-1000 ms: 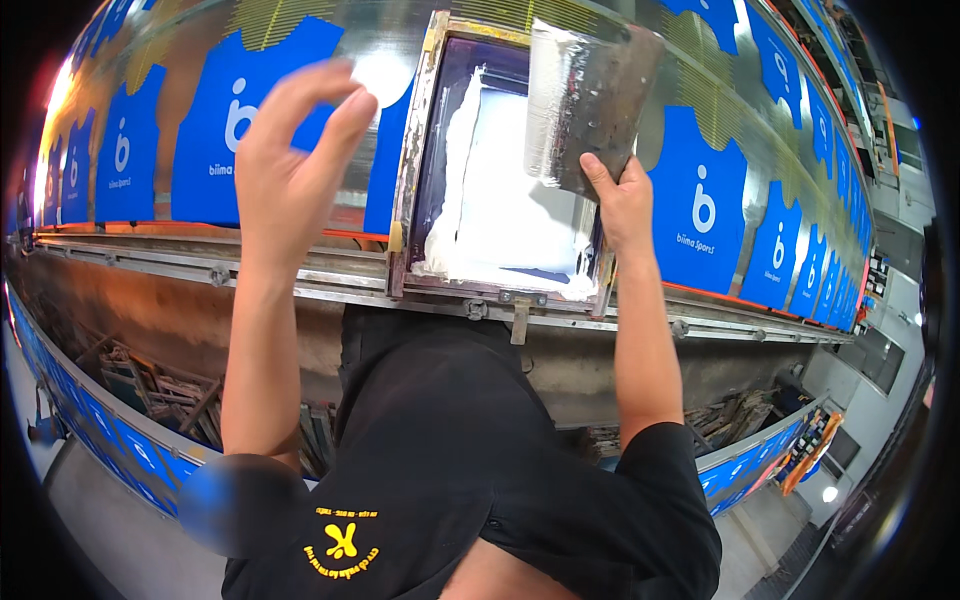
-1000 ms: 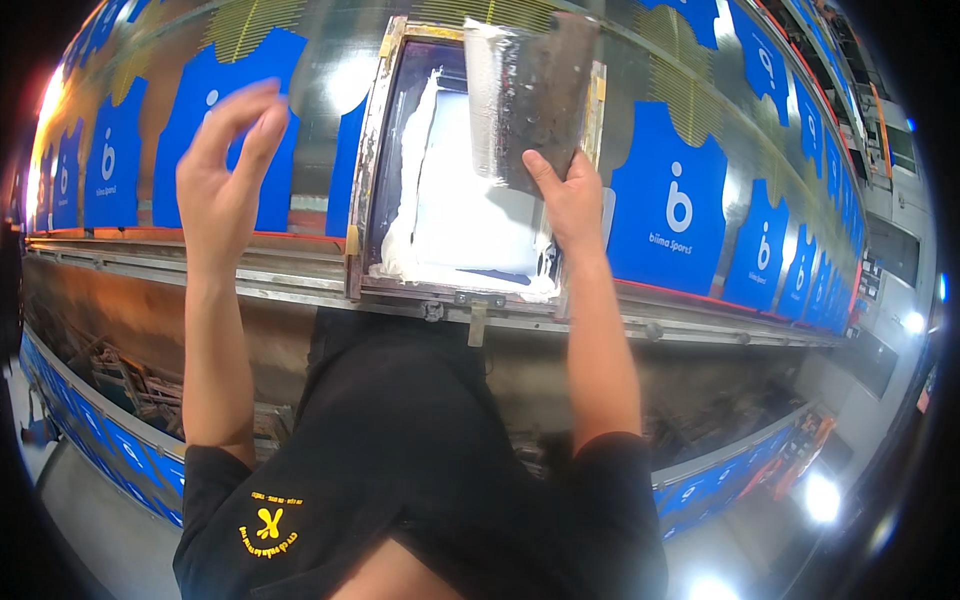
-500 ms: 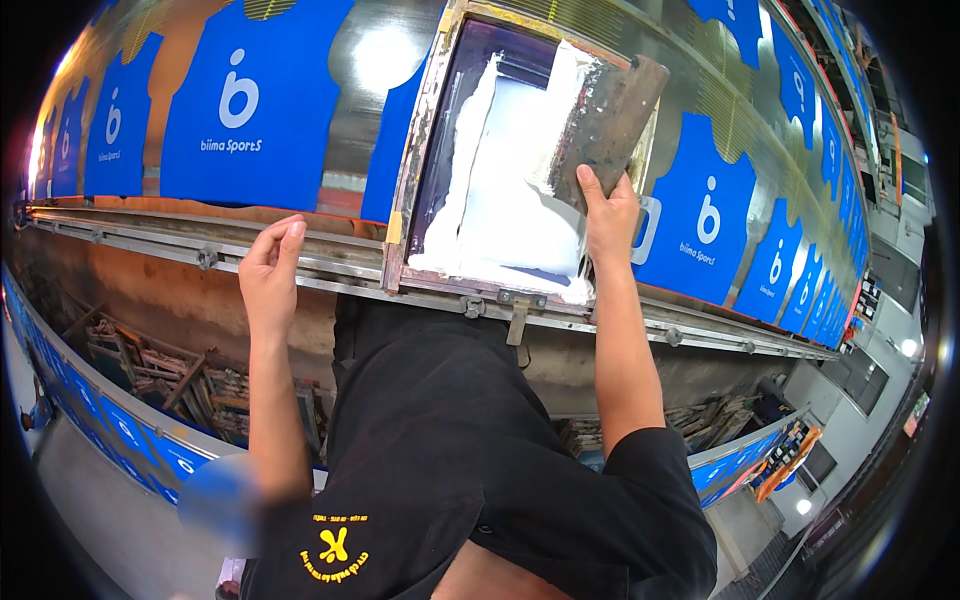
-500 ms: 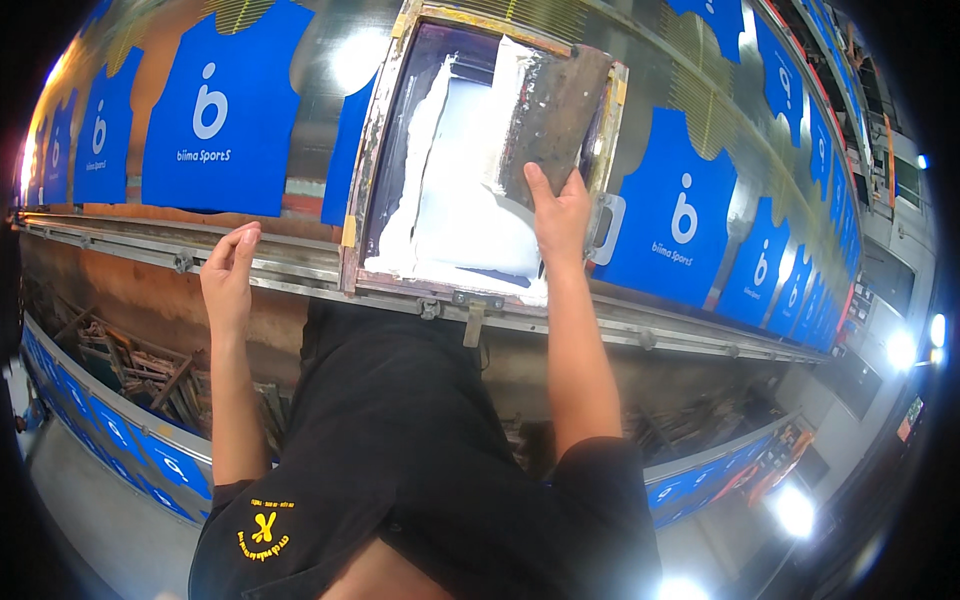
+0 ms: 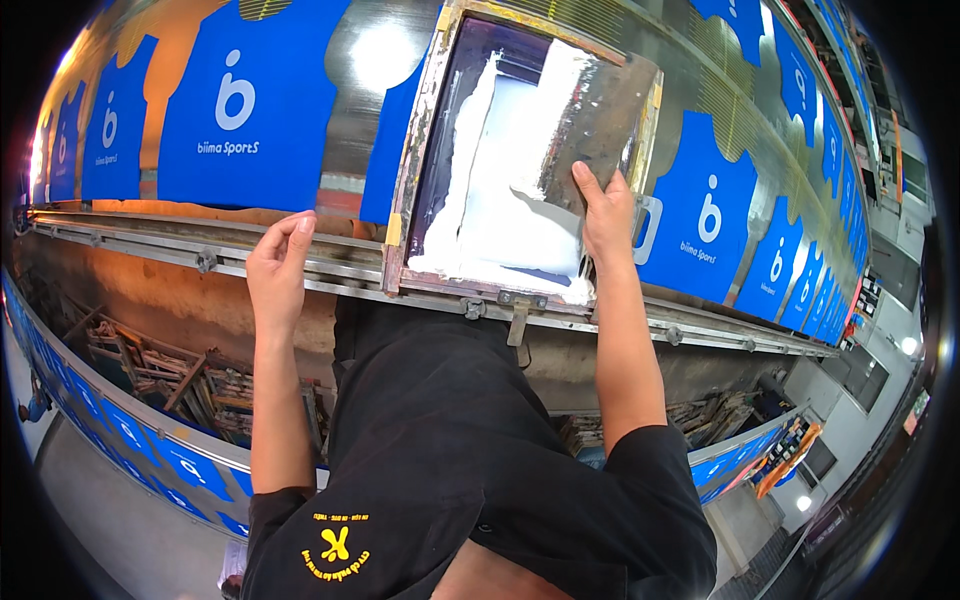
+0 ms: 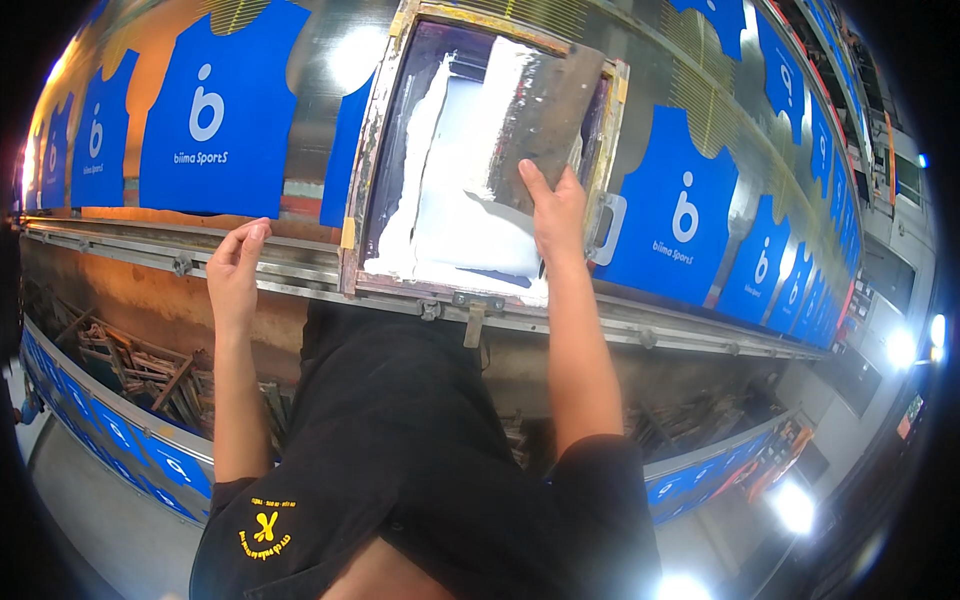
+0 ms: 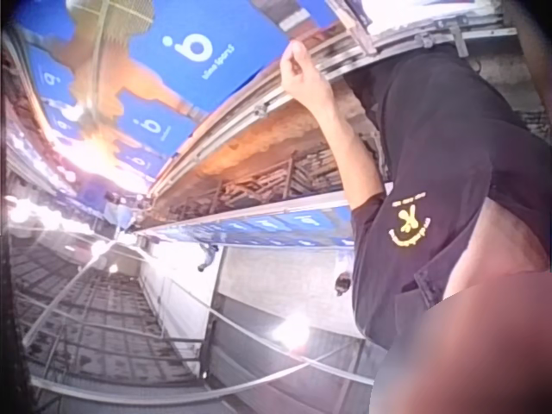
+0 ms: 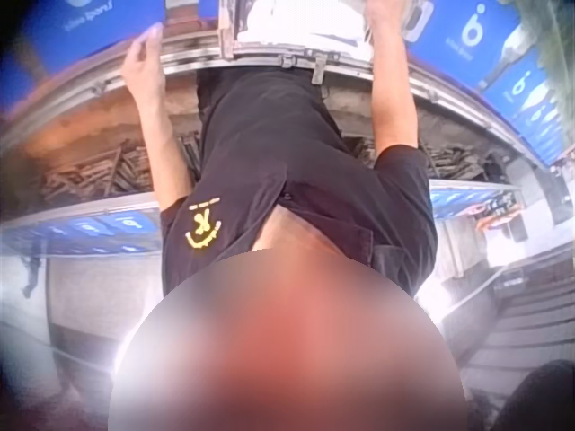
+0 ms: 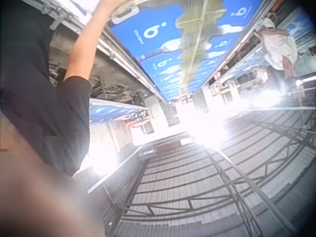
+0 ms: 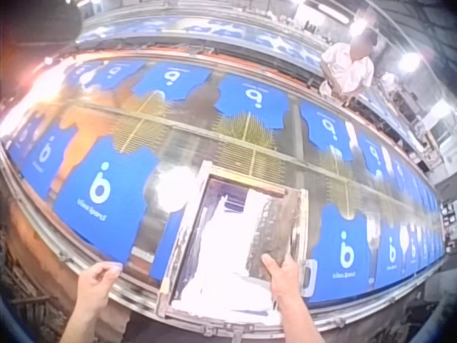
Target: The person aligns a blue jersey on a printing table, places a screen printing frame over it, and uses a squeegee to apply white ink across the screen. The person repeatedly pulls the squeegee to transfer the logo onto the jersey.
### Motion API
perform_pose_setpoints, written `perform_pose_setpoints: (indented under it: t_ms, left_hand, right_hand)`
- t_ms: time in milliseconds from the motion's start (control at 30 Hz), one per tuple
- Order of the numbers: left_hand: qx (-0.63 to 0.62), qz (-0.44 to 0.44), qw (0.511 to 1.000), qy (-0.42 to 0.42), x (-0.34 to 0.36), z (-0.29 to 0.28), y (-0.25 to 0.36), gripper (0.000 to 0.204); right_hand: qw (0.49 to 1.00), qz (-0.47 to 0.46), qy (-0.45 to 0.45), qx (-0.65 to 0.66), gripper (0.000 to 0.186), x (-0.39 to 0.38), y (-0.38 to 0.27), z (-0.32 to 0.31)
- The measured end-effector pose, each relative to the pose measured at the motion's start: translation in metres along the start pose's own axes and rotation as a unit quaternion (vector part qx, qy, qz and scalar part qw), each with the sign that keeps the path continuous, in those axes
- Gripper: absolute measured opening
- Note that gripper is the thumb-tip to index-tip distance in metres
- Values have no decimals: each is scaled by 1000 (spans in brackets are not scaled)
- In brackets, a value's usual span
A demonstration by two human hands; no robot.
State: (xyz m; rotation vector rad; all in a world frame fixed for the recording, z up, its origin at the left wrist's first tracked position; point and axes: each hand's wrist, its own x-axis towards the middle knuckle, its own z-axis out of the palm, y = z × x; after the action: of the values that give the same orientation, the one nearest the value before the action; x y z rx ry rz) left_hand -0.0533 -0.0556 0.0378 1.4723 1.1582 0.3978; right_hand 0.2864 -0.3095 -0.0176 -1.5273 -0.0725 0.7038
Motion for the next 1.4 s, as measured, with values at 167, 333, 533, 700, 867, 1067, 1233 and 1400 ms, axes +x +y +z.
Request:
perform_pose_setpoints:
  t_ms: [167,333,533,700,867,1067,1233,1400]
  left_hand:
    - [-28,3,1000,13,1,-1,-6,32]
    - [-17,-1,1000,5,3,1,-9,32]
    - [-17,-17,1000,11,3,-2,-9,33]
    - [-30,-41,999,14,-1,-8,-12,31]
    - [-38,-20,999,27,-9,-15,-19,30]
    - [4,-45,998,47,-22,-28,-25,30]
    - [-4,-50,997,58,-30,-36,-28,30]
    - [9,-54,997,61,-34,-39,-28,30]
  right_hand:
    - [1000,-1,18,23,46,3,-6,-9]
    - [999,-19,8,-29,45,1,-8,-9]
    - [998,-8,27,56,48,8,-15,-5]
    - [992,-91,48,76,52,50,-53,-24]
    - [980,-149,88,100,51,101,-80,-47]
    - [971,-159,139,110,48,142,-75,-56]
    - [972,-145,149,106,45,160,-52,-55]
    - [970,-164,176,38,40,167,-31,-54]
